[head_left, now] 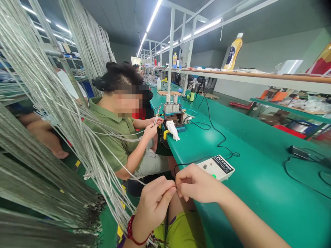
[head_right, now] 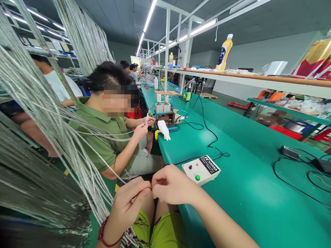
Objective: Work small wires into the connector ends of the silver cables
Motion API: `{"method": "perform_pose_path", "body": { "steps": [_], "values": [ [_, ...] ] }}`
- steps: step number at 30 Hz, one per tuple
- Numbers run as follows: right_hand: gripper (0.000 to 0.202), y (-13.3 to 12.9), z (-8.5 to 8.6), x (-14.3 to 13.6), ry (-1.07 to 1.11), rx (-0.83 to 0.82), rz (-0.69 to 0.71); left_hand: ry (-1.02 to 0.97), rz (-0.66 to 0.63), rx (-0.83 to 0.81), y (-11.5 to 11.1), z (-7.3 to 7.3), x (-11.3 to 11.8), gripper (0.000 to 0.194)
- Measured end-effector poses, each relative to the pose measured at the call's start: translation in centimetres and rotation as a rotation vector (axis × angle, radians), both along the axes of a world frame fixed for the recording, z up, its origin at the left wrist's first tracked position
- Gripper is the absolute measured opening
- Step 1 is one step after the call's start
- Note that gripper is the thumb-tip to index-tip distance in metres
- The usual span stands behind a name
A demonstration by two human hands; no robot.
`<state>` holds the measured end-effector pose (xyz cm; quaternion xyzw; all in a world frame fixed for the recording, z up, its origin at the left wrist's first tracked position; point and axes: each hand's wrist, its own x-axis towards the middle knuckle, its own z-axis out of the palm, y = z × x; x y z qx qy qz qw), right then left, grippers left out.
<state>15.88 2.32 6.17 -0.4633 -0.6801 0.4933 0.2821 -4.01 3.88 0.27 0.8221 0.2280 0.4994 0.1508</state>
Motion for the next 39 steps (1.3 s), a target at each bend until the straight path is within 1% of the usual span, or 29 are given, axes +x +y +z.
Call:
{"method": "perform_pose_path", "body": {
  "steps": [3, 6, 8, 11, 14, 17, 20, 22, 23, 25, 27, 29, 31, 32, 34, 35, 37, 39],
  "values": [
    [0.012, 0.2, -0.8, -1.1, 0.163, -0.029, -0.066, -0.013, 0.028, 0.007, 0.0, 0.0, 0.0, 0.025],
    [0.011, -0.2, -1.5, -2.7, 0.461, -0.080, -0.159, -0.072, 0.062, 0.008, -0.3, 0.1, -0.1, 0.028],
    [0.010, -0.8, -1.5, -3.7, 0.651, -0.124, -0.200, -0.116, 0.075, 0.012, -0.6, 0.3, -0.1, 0.031],
    [0.011, -1.9, -1.1, -4.7, 0.854, -0.165, -0.242, -0.144, 0.077, 0.029, -1.1, 0.6, 0.0, 0.033],
    [0.015, -2.5, -0.8, -5.1, 1.029, -0.203, -0.235, -0.149, 0.079, 0.041, -1.5, 0.7, 0.2, 0.034],
    [0.021, -2.8, -0.4, -5.1, 1.129, -0.221, -0.197, -0.146, 0.081, 0.043, -1.7, 0.6, 0.3, 0.033],
    [0.029, -3.6, 1.0, -3.9, 1.176, -0.188, -0.125, -0.135, 0.086, 0.043, -1.7, 0.5, -0.2, 0.031],
    [0.034, -4.5, 2.4, -2.2, 1.178, -0.056, -0.096, -0.148, 0.108, 0.028, -1.4, 0.4, -0.8, 0.028],
    [0.035, -5.0, 3.2, -1.2, 1.152, 0.071, -0.108, -0.157, 0.121, 0.018, -1.2, 0.4, -1.0, 0.026],
    [0.031, -5.7, 4.2, 0.8, 1.009, 0.349, -0.172, -0.172, 0.129, 0.006, -1.0, 0.4, -1.4, 0.023],
    [0.030, -5.7, 4.4, 2.0, 0.792, 0.513, -0.215, -0.171, 0.109, 0.009, -0.9, 0.5, -1.5, 0.022],
    [0.026, -4.8, 3.8, 2.1, 0.523, 0.564, -0.210, -0.152, 0.075, 0.019, -1.1, 0.6, -1.3, 0.025],
    [0.020, -3.5, 2.8, 1.3, 0.254, 0.527, -0.152, -0.118, 0.051, 0.024, -1.3, 0.8, -0.9, 0.027],
    [0.018, -2.9, 2.2, 0.7, 0.148, 0.477, -0.107, -0.095, 0.044, 0.024, -1.4, 0.8, -0.8, 0.026],
    [0.015, -1.7, 1.2, -0.3, 0.045, 0.316, -0.012, -0.051, 0.039, 0.019, -1.4, 0.8, -0.7, 0.024],
    [0.014, -1.3, 0.7, -0.7, 0.051, 0.216, 0.023, -0.033, 0.039, 0.016, -1.3, 0.8, -0.7, 0.024],
    [0.011, -0.7, -0.2, -1.3, 0.143, 0.021, 0.054, -0.010, 0.040, 0.016, -1.2, 0.7, -0.8, 0.022],
    [0.010, -0.4, -0.8, -1.6, 0.275, -0.101, 0.043, -0.001, 0.045, 0.020, -1.0, 0.7, -1.0, 0.022]
  ]
}}
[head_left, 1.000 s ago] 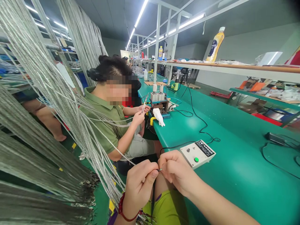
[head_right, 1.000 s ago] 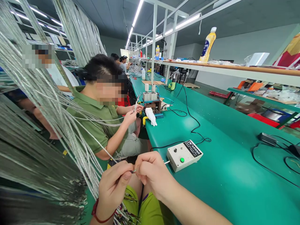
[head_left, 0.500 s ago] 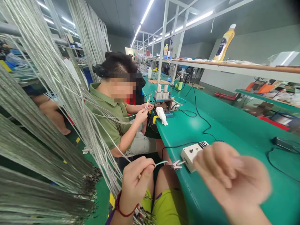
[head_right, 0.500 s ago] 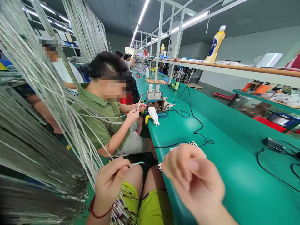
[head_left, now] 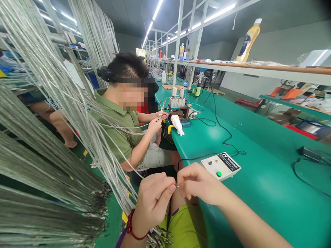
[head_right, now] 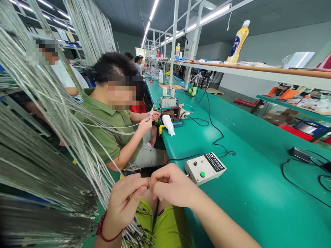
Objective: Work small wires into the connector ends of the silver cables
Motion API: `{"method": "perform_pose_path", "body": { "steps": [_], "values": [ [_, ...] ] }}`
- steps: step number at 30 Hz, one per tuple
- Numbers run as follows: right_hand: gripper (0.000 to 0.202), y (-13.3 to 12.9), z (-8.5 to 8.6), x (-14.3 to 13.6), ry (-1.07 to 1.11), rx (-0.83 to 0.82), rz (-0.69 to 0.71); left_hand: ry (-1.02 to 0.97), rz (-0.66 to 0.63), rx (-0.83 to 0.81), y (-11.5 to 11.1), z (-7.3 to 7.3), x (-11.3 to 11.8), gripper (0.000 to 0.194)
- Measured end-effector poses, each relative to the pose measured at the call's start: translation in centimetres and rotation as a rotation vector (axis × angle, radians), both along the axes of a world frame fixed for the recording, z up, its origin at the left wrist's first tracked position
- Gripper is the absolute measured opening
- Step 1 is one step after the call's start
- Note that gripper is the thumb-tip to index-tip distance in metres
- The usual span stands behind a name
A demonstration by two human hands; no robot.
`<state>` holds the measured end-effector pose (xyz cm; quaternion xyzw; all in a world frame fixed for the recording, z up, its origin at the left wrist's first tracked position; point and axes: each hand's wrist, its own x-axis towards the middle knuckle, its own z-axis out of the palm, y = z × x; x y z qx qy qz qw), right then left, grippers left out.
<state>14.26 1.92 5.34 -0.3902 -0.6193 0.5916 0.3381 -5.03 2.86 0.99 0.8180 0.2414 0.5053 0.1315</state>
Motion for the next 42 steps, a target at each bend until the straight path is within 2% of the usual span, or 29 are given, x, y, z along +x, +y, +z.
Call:
{"method": "perform_pose_path", "body": {
  "steps": [4, 8, 12, 15, 23, 27, 31, 33, 36, 40, 42],
  "values": [
    [0.012, 0.4, -1.0, -0.8, 0.121, -0.067, -0.023, 0.029, -0.008, 0.014, 0.2, 0.1, -0.3, 0.023],
    [0.015, 0.5, -1.9, -1.6, 0.052, -0.044, -0.080, 0.058, -0.004, 0.012, 0.4, 0.0, -0.3, 0.026],
    [0.028, 0.7, -2.3, -1.8, -0.023, 0.004, -0.142, 0.079, 0.017, -0.070, 0.5, -0.4, -0.2, 0.029],
    [0.030, 1.0, -2.1, -1.6, -0.148, 0.094, -0.199, 0.062, 0.056, -0.114, 0.3, -0.6, -0.3, 0.029],
    [0.030, 1.3, -2.0, -1.5, -0.491, 0.346, -0.379, 0.062, 0.124, -0.089, 0.3, -0.7, 0.1, 0.030],
    [0.034, 2.4, -1.9, 0.6, -0.658, 0.455, -0.488, 0.029, 0.138, -0.058, 0.0, -0.5, 0.3, 0.026],
    [0.039, 4.0, -1.0, 4.8, -0.703, 0.409, -0.587, -0.121, 0.186, -0.037, -0.7, 0.3, -0.7, 0.020],
    [0.034, 4.4, -0.6, 6.2, -0.659, 0.375, -0.543, -0.130, 0.194, -0.032, -0.8, 0.6, -1.1, 0.018],
    [0.027, 3.9, -0.4, 5.8, -0.560, 0.317, -0.390, -0.096, 0.165, -0.041, -0.6, 0.5, -1.0, 0.019],
    [0.059, 2.4, -0.3, 3.1, -0.258, 0.075, -0.049, 0.018, 0.101, -0.020, -0.1, -0.1, -0.4, 0.021],
    [0.061, 2.0, -0.3, 2.1, -0.146, -0.075, 0.091, 0.100, 0.072, 0.004, 0.1, -0.1, -0.2, 0.024]
  ]
}}
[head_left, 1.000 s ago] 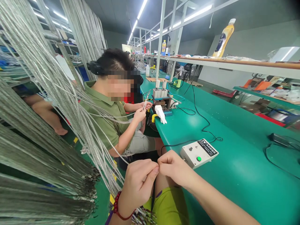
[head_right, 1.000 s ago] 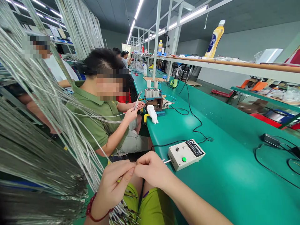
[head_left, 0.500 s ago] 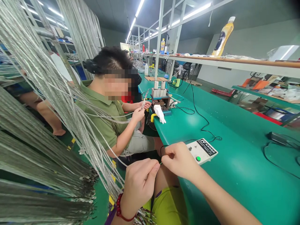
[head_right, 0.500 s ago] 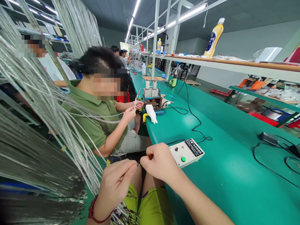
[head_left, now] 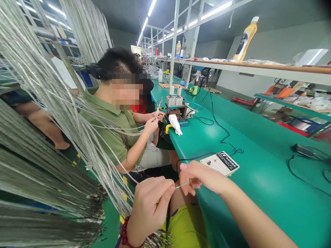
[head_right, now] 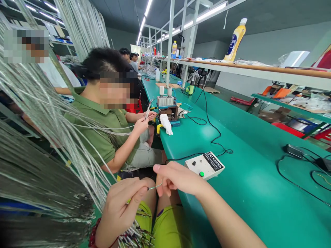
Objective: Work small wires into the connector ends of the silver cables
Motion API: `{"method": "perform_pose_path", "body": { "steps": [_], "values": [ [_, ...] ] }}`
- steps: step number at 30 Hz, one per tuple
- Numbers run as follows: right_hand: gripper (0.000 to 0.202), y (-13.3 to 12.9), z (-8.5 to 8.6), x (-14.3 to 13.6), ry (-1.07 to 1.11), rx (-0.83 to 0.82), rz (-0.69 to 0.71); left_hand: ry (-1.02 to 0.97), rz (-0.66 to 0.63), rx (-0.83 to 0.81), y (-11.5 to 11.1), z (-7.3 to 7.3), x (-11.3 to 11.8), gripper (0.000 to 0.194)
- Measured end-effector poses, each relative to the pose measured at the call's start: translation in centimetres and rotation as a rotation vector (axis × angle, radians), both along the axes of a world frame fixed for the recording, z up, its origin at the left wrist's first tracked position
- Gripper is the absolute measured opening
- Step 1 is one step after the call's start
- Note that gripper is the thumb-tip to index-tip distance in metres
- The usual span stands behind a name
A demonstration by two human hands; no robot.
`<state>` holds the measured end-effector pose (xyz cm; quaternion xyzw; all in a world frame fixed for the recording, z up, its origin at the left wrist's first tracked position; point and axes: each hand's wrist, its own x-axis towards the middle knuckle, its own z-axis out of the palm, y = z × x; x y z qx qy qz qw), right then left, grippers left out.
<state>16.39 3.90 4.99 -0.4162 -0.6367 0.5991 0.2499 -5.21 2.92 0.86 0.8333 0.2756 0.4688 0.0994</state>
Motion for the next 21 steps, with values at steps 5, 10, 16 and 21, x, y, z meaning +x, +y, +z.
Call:
{"method": "perform_pose_path", "body": {
  "steps": [5, 10, 16, 21],
  "values": [
    [0.017, 0.2, -1.1, -1.1, 0.175, -0.204, 0.029, 0.161, 0.010, 0.056, 0.3, 0.3, 0.2, 0.031],
    [0.015, 0.7, -2.7, -2.6, 0.309, -0.202, -0.113, 0.203, 0.087, 0.091, 0.6, 0.0, 0.1, 0.034],
    [0.012, 0.0, -3.7, -4.2, 0.484, -0.200, -0.261, 0.214, 0.092, 0.139, 0.6, -0.1, 0.0, 0.033],
    [0.018, -1.3, -3.0, -5.6, 0.715, -0.241, -0.354, 0.127, 0.082, 0.177, 0.6, 0.5, -0.1, 0.028]
  ]
}}
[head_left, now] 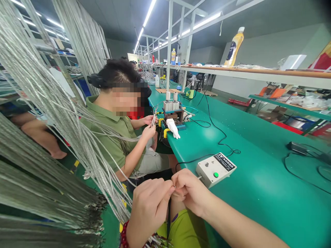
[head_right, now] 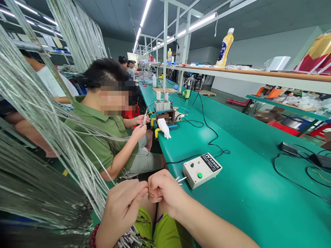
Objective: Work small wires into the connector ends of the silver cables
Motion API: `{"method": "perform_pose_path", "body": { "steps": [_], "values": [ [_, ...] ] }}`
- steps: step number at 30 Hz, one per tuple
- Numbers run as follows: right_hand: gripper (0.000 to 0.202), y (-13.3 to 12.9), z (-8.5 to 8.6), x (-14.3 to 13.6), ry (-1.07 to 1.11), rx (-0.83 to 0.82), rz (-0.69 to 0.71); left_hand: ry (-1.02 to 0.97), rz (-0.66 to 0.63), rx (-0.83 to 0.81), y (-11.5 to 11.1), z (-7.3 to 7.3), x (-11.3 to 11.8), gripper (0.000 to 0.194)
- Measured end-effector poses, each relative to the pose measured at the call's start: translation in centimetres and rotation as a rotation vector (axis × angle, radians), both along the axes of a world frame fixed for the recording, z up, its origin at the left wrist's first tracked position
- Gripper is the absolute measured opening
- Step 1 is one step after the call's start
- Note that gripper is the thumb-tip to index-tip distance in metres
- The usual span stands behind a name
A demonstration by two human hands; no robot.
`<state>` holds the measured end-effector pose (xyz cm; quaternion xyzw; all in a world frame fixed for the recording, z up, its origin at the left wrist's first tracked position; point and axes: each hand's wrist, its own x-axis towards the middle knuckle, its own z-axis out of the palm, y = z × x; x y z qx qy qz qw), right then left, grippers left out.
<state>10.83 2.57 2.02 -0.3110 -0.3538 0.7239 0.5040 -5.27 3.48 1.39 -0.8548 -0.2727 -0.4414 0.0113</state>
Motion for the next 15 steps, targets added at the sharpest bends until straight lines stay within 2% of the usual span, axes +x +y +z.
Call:
{"method": "perform_pose_path", "body": {
  "steps": [4, 9, 12, 15],
  "values": [
    [0.018, -0.8, 0.8, -0.7, 0.146, -0.029, -0.024, -0.049, -0.022, 0.021, -0.1, 0.1, -0.2, 0.018],
    [0.018, -0.9, 1.4, -0.7, 0.308, -0.010, -0.034, -0.064, -0.049, 0.021, -0.2, -0.1, -0.4, 0.017],
    [0.030, -1.4, 3.1, 1.0, 0.300, 0.103, -0.067, -0.050, -0.024, 0.021, 0.5, -0.6, -1.1, 0.017],
    [0.040, -2.8, 6.0, 4.7, 0.219, 0.365, -0.227, -0.053, 0.042, 0.006, 1.5, -1.1, -2.1, 0.019]
  ]
}}
